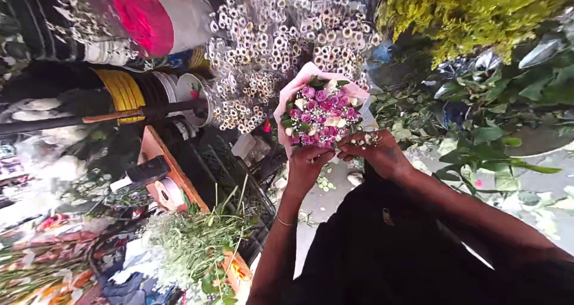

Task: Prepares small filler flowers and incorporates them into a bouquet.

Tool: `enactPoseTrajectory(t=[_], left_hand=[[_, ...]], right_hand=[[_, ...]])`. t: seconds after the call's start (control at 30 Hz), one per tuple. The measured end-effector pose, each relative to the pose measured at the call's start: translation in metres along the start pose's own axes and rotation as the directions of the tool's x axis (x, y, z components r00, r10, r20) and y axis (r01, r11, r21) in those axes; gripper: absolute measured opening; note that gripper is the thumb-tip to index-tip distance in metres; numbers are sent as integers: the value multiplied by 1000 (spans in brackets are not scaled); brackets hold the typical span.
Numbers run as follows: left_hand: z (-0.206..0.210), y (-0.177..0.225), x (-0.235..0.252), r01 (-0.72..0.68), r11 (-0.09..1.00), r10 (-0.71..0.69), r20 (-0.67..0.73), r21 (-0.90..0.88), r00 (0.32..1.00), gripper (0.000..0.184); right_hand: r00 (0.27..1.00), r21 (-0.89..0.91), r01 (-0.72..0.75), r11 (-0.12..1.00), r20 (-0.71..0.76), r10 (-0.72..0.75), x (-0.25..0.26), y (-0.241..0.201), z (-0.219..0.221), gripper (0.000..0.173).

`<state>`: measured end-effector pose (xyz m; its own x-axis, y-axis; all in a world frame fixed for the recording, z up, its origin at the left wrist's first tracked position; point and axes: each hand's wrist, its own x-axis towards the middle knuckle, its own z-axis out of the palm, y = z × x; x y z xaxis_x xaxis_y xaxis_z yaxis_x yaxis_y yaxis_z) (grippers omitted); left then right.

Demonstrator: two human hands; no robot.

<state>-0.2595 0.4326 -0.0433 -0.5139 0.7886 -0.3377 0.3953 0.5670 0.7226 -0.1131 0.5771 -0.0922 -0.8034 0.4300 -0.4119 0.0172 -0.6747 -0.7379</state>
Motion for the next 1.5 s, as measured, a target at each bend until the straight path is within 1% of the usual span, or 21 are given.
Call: enactPoseTrajectory(t=[0.1,0.2,0.27,0.33,0.43,0.5,0.57,0.63,0.7,0.77,0.8,0.87,0.97,1.0,1.03,1.13,1.23,1.27,1.37,1.43,1.5], left_hand=[[5,-17,64,-75,932,49,82,354,995,25],[11,-36,127,-214,778,100,219,590,971,34],[10,-47,157,-312,682,104,335,661,936,31],[7,-60,178,-393,624,107,424,675,899,29],[-2,-77,198,-446,584,98,486,678,868,36],[-7,-80,201,-447,549,77,490,706,868,39],[-9,-81,202,-434,491,25,485,756,874,42],[-10,-79,201,-406,465,-31,472,787,881,43],[-10,-80,200,-385,452,-58,458,805,887,44],[-9,-80,200,-366,460,-76,446,809,892,49],[-8,-78,200,-350,468,-101,443,812,891,51],[-8,-73,201,-345,449,-159,453,824,877,49],[-11,-64,203,-346,420,-261,477,839,839,47],[-13,-63,204,-339,432,-273,479,836,834,46],[-15,-64,204,-345,443,-256,485,828,836,45],[-20,-72,202,-360,480,-166,486,800,858,43],[-23,-72,207,-343,510,-196,495,788,847,45],[-24,-71,207,-348,502,-209,501,792,840,47],[-23,-71,208,-363,474,-220,506,803,834,49],[-22,-69,207,-369,461,-223,508,807,832,48],[-21,-70,206,-375,459,-208,508,805,836,45]], right_hand=[[964,-186,190,964,-151,-219,40,1,-34,12],[894,-426,321,846,-159,-419,75,1,-61,16],[872,-509,351,786,-129,-473,91,1,-63,17],[845,-584,392,711,-76,-529,102,2,-61,16],[790,-694,472,543,60,-611,116,10,-56,14],[774,-745,484,458,121,-621,130,17,-51,15],[790,-773,474,421,162,-591,148,19,-42,15],[790,-793,500,348,253,-558,169,19,-33,16],[812,-803,530,272,388,-436,188,19,-25,18],[833,-817,542,196,491,-256,204,19,-16,20],[854,-840,519,156,500,-144,211,19,-11,18],[895,-898,434,70,439,81,221,17,1,10],[916,-948,318,-16,303,262,238,14,13,11],[919,-961,277,-19,260,295,242,8,17,13],[926,-965,261,6,252,281,246,4,18,16],[923,-919,365,149,378,67,247,4,5,23],[887,-854,461,243,443,-129,240,8,-13,17],[863,-823,502,266,457,-216,239,12,-21,14],[808,-738,578,348,456,-373,237,18,-41,16],[731,-681,665,307,509,-454,238,26,-52,15],[644,-615,755,227,633,-429,235,32,-57,21]])
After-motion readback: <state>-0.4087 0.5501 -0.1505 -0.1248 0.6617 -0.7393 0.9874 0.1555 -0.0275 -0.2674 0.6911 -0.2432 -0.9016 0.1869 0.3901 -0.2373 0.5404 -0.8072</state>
